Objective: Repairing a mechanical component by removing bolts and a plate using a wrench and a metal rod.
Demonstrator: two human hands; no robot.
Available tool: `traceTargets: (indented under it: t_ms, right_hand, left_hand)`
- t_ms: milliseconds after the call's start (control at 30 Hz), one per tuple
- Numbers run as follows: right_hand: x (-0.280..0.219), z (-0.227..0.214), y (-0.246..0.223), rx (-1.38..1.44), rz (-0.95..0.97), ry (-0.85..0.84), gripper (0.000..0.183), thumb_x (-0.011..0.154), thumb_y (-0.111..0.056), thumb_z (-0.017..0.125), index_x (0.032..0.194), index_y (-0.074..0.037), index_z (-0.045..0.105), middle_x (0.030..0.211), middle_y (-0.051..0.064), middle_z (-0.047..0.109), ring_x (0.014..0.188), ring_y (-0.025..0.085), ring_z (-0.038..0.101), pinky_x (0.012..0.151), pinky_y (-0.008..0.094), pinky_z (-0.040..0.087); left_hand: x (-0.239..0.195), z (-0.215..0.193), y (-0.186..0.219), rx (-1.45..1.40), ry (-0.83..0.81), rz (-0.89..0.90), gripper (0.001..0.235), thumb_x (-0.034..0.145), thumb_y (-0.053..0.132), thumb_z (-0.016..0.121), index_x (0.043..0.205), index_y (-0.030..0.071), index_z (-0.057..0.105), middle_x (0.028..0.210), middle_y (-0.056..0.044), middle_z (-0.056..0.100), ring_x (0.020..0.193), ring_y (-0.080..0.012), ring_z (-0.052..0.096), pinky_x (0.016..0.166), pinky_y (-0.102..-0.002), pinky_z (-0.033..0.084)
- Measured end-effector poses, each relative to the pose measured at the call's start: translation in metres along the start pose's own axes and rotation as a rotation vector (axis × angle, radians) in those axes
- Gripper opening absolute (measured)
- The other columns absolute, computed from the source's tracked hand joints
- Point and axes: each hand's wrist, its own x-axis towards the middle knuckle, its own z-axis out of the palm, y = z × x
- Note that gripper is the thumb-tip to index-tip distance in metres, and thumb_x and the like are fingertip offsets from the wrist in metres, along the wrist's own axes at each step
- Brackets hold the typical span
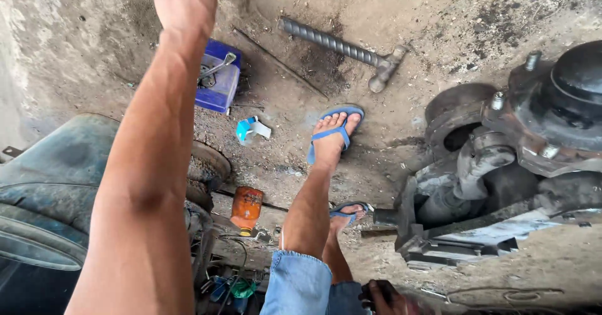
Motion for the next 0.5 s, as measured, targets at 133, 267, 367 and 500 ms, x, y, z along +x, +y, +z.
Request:
traceTargets:
  t_ms: [133,267,367,500]
  right_hand:
    - [-0.016,0.021,-0.022,0.254,0.016,0.102,0.032,0.093,-0.026,0.068,0.086,0.004,0.078,0.07,0.026,0.083,0.059,0.032,0.076,0.06,0.038,0.06]
    - [0.005,0.019,0.028,-0.207,-0.066,0.294,0.037,0.073,-0.054,0.072,0.071,-0.022,0.09,0.063,-0.002,0.085,0.065,0.009,0.076,0.067,0.021,0.055]
    - [-0.021,0.011,0.031,0.056,0.089,0.371,0.03,0.078,-0.037,0.081,0.09,-0.012,0.091,0.075,0.007,0.086,0.08,0.015,0.076,0.079,0.026,0.055]
    - [-0.035,-0.004,0.029,0.404,-0.006,0.282,0.025,0.087,-0.013,0.075,0.089,0.012,0.081,0.072,0.026,0.08,0.057,0.032,0.075,0.053,0.04,0.064]
  left_hand:
    - [-0.031,-0.087,0.094,-0.213,0.121,0.217,0.005,0.093,0.021,0.065,0.098,0.02,0.064,0.082,-0.002,0.054,0.075,-0.023,0.051,0.066,-0.041,0.047]
    - [-0.046,-0.048,0.209,-0.369,-0.118,0.426,0.038,0.105,0.024,0.043,0.138,0.022,0.062,0.14,-0.012,0.056,0.13,-0.0342,0.047,0.099,-0.059,0.037]
    - [-0.036,-0.05,0.209,-0.394,0.086,0.386,0.021,0.1,0.022,0.052,0.107,0.018,0.071,0.112,-0.011,0.065,0.107,-0.0317,0.057,0.087,-0.055,0.041]
    - [-0.047,-0.066,0.171,-0.415,0.169,0.492,0.018,0.098,0.025,0.056,0.107,0.02,0.071,0.106,-0.008,0.064,0.105,-0.0295,0.059,0.084,-0.051,0.045]
